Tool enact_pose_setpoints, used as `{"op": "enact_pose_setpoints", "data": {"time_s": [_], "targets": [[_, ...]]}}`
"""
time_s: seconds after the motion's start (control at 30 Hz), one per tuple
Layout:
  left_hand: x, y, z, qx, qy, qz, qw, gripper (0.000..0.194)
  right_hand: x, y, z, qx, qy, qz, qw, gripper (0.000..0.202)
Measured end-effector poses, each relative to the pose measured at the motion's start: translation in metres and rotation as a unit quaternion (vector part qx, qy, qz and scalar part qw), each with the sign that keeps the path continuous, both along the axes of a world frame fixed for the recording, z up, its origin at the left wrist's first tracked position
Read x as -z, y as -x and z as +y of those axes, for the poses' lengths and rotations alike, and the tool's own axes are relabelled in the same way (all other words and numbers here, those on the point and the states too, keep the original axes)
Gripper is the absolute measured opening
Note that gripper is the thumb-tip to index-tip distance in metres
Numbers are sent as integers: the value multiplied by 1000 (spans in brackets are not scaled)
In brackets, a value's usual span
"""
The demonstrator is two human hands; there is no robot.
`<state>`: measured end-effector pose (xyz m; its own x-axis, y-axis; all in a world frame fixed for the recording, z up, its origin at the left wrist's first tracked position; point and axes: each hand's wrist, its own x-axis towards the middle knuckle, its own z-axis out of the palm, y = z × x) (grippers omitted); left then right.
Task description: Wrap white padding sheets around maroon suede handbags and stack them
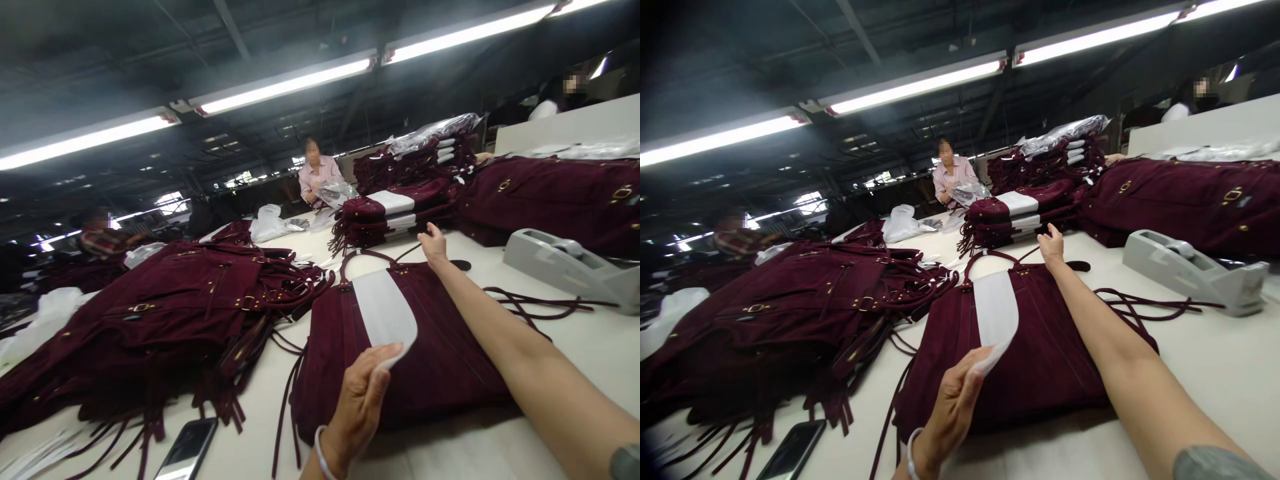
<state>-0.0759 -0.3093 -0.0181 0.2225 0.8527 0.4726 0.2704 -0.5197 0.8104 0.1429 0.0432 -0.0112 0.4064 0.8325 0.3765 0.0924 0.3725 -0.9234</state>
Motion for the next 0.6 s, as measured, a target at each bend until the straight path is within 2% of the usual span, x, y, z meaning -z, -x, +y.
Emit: {"op": "enact_pose_setpoints", "data": {"time_s": [0.1, 0.17, 0.23, 0.33, 0.4, 0.5, 0.6], "targets": [[0, -5, 0, 37, -80, 132, 987, 35, -19, -2, -15, -36, 19, -84, 996, 39], [1, -8, 1, 23, -93, 192, 977, 35, -27, 7, -34, -105, 35, -140, 984, 26], [4, -11, 2, 7, -91, 240, 966, 33, -25, 20, -58, -201, 32, -199, 958, 19], [9, -13, 1, 10, -78, 264, 961, 31, -6, 35, -100, -336, -26, -313, 888, 29], [12, -14, -1, 34, -65, 238, 968, 31, 13, 37, -125, -355, -46, -381, 853, 36], [11, -14, -9, 53, -38, 181, 981, 32, 36, 30, -149, -345, -20, -430, 834, 40], [7, -16, -13, 30, 4, 147, 989, 34, 43, 22, -158, -379, -7, -444, 812, 51]]}}
